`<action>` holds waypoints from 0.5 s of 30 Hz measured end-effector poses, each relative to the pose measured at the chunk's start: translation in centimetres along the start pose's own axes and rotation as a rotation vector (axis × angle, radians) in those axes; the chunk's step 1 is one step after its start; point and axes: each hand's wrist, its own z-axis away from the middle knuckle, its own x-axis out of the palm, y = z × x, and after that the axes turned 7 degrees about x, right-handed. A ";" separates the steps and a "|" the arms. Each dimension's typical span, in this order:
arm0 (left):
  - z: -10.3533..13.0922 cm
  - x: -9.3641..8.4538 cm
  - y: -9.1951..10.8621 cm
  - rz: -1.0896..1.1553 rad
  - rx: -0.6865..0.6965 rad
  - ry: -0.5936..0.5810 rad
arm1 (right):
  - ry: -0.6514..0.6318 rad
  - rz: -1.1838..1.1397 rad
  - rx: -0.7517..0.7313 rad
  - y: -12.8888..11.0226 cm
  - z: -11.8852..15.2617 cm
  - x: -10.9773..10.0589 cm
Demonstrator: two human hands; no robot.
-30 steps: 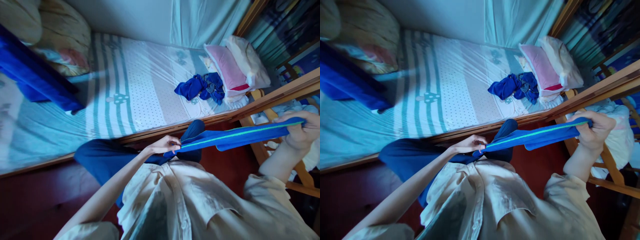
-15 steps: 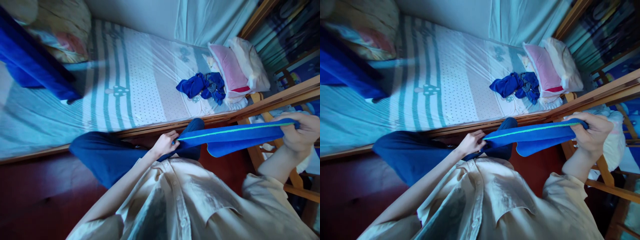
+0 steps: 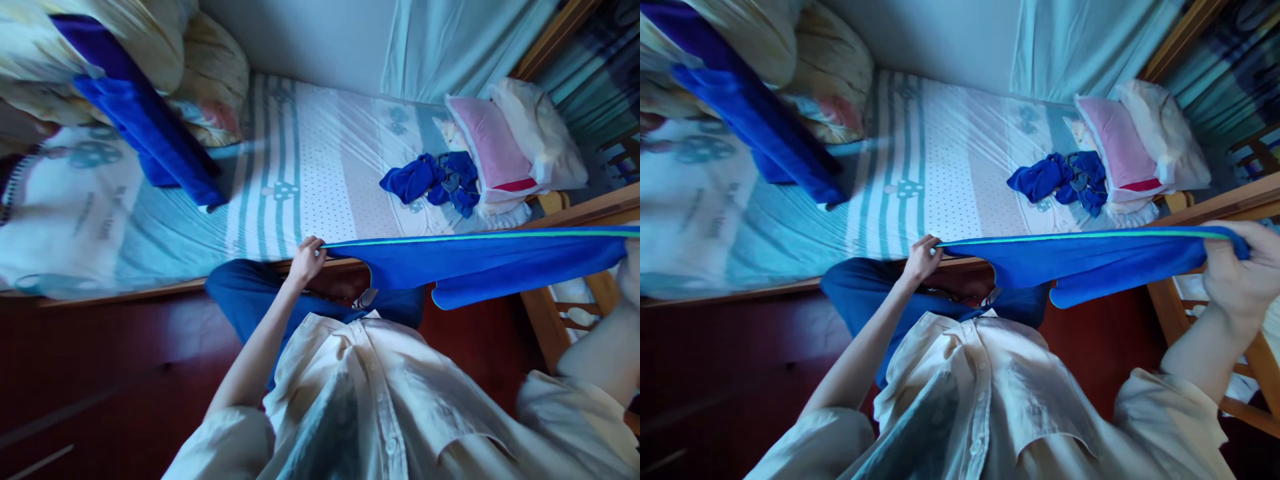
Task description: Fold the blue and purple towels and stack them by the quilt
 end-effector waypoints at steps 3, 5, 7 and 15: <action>-0.2 -4.6 -1.3 -0.040 -0.114 0.150 | 0.026 0.035 -0.037 1.5 -0.6 1.4; -0.7 -8.8 -1.4 -0.089 -0.157 0.263 | -0.099 0.049 -0.080 1.7 -0.8 3.1; -1.0 -13.3 -0.8 -0.140 -0.143 0.368 | -0.186 0.020 -0.120 1.7 -0.7 5.2; 3.8 -25.4 2.3 -0.410 -0.168 0.649 | -0.329 -0.140 -0.249 1.7 1.0 12.4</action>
